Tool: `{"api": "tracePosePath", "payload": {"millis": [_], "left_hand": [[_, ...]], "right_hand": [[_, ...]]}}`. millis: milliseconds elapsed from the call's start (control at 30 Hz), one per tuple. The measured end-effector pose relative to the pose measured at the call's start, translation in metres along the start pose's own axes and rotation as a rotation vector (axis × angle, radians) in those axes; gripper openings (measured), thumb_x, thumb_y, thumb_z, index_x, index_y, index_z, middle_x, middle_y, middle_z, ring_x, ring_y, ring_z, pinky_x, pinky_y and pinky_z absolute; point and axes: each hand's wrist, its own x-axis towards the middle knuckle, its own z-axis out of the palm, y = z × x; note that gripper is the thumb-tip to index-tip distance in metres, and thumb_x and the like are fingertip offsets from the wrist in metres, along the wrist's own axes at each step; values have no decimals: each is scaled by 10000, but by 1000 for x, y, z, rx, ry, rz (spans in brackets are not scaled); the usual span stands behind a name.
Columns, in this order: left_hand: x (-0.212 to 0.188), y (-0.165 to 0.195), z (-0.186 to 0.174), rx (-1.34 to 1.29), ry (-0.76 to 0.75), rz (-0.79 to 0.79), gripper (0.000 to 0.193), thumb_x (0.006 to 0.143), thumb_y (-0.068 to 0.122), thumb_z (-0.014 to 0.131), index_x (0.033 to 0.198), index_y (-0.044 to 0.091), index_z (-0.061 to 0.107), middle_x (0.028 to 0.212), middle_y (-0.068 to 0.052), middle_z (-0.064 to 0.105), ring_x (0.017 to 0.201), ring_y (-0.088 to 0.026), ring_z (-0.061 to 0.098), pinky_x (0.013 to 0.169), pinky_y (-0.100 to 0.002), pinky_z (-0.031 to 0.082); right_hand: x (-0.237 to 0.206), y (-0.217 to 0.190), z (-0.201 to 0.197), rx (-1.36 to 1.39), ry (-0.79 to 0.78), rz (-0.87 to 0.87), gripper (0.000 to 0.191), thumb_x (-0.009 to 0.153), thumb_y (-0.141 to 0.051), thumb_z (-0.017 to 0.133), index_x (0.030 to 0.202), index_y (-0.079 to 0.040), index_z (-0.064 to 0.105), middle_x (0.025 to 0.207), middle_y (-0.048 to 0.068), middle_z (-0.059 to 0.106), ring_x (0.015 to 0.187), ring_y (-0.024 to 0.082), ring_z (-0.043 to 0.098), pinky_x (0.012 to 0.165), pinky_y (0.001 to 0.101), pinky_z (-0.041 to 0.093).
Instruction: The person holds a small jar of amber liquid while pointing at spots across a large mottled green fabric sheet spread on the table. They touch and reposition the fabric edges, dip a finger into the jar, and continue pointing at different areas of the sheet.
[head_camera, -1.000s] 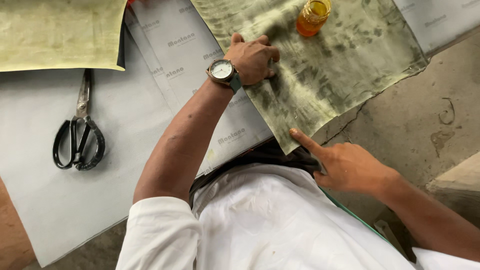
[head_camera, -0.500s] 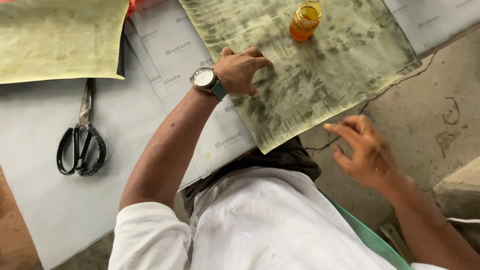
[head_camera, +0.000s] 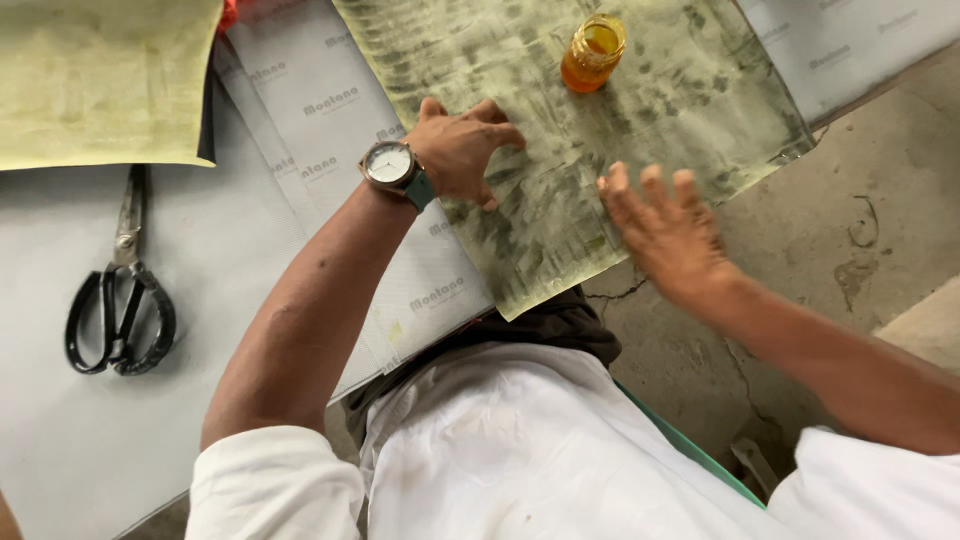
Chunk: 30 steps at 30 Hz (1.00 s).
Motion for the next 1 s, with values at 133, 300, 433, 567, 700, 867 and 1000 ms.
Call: {"api": "tracePosePath", "payload": {"millis": [133,300,433,567,700,867,1000], "left_hand": [[0,1,-4,7,-9,7,941,644,410,951,1471,359,505,1496,49,482,1103,-229,616,1059,-443,268],[2,3,-6,7,-43,-3,968,608,408,971,1457,371,509,1504,56,464,1168,-217,580,1085,-426,269],[3,3,-7,21,-47,28,995,583,384,982,1454,371,502,1518,58,440,1218,-219,548,1073,-440,281],[5,1,-9,43,-67,5,996,590,337,976,1463,372,499,1540,63,418,1208,-292,525,1050,-418,318],[6,-1,-14,10,-80,43,1058,517,398,966,1463,343,495,1503,63,468,1216,-204,579,1060,-432,313],[10,-5,-20,-98,-85,26,907,637,679,840,1423,338,541,1525,48,456,1231,-232,555,1058,-418,309],[18,-9,-14,-262,-15,-13,841,750,748,683,1439,287,538,1418,-40,578,1239,-266,568,1039,-444,328]], "right_hand": [[-28,33,30,534,-73,29,699,904,-74,590,1511,-379,427,1610,65,321,1338,242,388,1087,449,340],[-21,32,14,1057,167,214,595,814,33,580,1287,-309,697,1564,59,439,1393,275,391,1178,480,313],[5,24,16,1178,109,223,531,763,-36,676,1202,-326,746,1494,84,450,1402,323,355,1126,584,258],[26,78,64,1191,420,460,377,893,-190,773,1261,-241,714,1413,57,515,1405,269,428,1230,526,303],[86,114,69,1123,451,374,571,779,-76,757,1306,-293,725,1477,83,480,1349,328,394,1156,505,296],[140,128,37,1129,8,301,755,766,142,622,1297,-387,718,1487,55,447,1346,294,373,1163,478,275],[149,133,20,1124,-48,261,774,796,173,563,1302,-396,703,1506,31,431,1325,293,377,1178,484,228]]}}
